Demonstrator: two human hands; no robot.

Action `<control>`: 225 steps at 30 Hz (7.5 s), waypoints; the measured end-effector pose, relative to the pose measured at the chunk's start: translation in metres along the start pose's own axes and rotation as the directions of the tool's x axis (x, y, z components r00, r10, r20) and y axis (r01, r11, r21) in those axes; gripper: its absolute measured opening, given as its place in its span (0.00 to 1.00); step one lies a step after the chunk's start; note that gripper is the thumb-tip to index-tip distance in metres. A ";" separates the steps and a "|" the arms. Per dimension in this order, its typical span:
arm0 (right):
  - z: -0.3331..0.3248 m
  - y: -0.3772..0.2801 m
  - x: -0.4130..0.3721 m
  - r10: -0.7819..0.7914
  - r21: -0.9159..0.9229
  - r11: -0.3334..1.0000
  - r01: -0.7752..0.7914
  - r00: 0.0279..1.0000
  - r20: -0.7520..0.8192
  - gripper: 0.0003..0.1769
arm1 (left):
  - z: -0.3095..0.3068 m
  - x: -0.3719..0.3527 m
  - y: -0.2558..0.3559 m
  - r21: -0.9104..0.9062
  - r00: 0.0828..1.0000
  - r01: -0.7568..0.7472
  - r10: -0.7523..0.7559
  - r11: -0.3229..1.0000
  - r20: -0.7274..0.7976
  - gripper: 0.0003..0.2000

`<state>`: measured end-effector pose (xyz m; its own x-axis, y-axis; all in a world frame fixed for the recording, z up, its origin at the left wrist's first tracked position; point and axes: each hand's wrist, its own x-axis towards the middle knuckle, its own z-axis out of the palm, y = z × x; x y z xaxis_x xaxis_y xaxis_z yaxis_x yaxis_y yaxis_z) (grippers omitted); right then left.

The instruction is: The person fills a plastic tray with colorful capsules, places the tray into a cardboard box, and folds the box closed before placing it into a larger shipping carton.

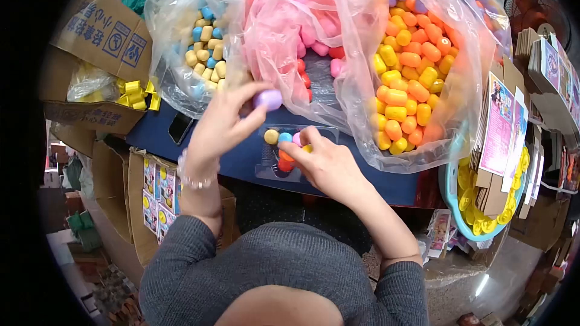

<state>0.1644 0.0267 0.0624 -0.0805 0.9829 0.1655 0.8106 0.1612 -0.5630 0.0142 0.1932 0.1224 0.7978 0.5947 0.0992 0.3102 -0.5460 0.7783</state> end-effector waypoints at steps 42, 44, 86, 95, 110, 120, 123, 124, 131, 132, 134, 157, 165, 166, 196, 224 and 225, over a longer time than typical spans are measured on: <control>0.006 -0.066 0.033 0.038 0.560 0.825 0.073 0.982 -0.184 0.38 | -0.083 -0.109 -0.085 -0.746 0.986 0.142 -0.163 0.651 0.045 0.34; -0.005 -0.075 0.039 -0.059 0.609 0.789 0.080 0.997 -0.054 0.40 | -0.056 -0.117 -0.060 -0.727 0.950 0.261 -0.038 0.635 0.309 0.28; -0.086 -0.004 -0.262 0.308 0.152 0.851 -0.503 0.242 -0.920 0.06 | 0.287 0.229 0.249 0.498 0.776 -0.597 0.295 0.629 0.558 0.49; -0.184 -0.014 -0.219 -0.050 -0.351 0.610 -0.710 0.408 -0.912 0.66 | 0.174 0.109 0.248 0.375 0.399 -0.839 0.914 0.395 -0.069 0.12; 0.109 -0.079 -0.025 0.068 0.763 0.580 0.286 0.916 -0.395 0.17 | 0.034 -0.196 -0.029 -0.063 0.816 -0.050 0.004 0.997 -0.578 0.15; 0.163 -0.085 0.025 0.127 0.868 0.495 0.047 0.984 -0.126 0.17 | 0.066 -0.218 -0.138 -0.704 0.570 -0.260 -0.483 0.660 -0.664 0.42; 0.150 -0.078 0.027 -0.149 0.505 0.810 0.299 0.937 -0.316 0.19 | 0.063 -0.220 -0.146 -0.728 0.878 -0.278 -0.142 0.627 -0.457 0.19; 0.148 -0.077 0.025 -0.119 0.515 0.811 0.277 0.941 -0.318 0.18 | 0.065 -0.218 -0.146 -0.736 0.879 -0.272 -0.150 0.620 -0.452 0.19; 0.156 -0.082 0.017 0.145 0.633 0.769 0.095 0.937 -0.317 0.10 | 0.078 -0.217 -0.141 -0.708 0.815 -0.262 -0.243 0.655 -0.526 0.08; 0.156 -0.080 0.018 0.113 0.602 0.791 0.106 0.942 -0.314 0.09 | 0.076 -0.218 -0.142 -0.708 0.813 -0.262 -0.245 0.655 -0.528 0.08; 0.156 -0.078 0.019 0.076 0.571 0.812 0.122 0.947 -0.311 0.08 | 0.072 -0.218 -0.142 -0.726 0.828 -0.243 -0.253 0.644 -0.501 0.05; 0.172 -0.087 0.010 -0.132 0.572 0.751 0.331 0.923 -0.360 0.09 | 0.061 -0.238 -0.176 -0.684 0.858 -0.313 -0.113 0.659 -0.502 0.17; 0.082 -0.112 0.005 -0.018 0.658 0.748 -0.084 0.989 0.147 0.71 | -0.009 -0.250 -0.146 -0.647 0.467 -0.659 -0.466 0.382 -0.751 0.17; 0.071 -0.116 0.006 0.046 0.625 0.732 -0.272 0.934 0.353 0.71 | -0.014 -0.249 -0.144 -0.659 0.457 -0.682 -0.518 0.319 -0.723 0.17; 0.023 0.019 0.006 0.096 -0.244 0.969 -0.025 0.954 0.284 0.69 | 0.065 -0.149 -0.094 -0.602 0.924 -0.064 -0.181 0.796 -0.337 0.31; 0.052 0.047 -0.081 0.586 0.460 0.799 -0.386 0.670 -0.455 0.21 | 0.168 -0.130 -0.003 -0.802 0.967 0.034 -0.222 0.596 -0.125 0.35; 0.051 0.047 -0.081 0.714 0.687 0.617 -0.384 0.641 -0.282 0.22 | 0.168 -0.128 -0.002 -0.815 0.970 0.027 -0.212 0.579 -0.118 0.35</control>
<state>0.1794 -0.0407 -0.0193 0.6906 0.7202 -0.0671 0.1327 -0.2173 -0.9671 -0.0013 0.0187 0.0041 0.6470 0.7625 0.0048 -0.2206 0.1812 0.9584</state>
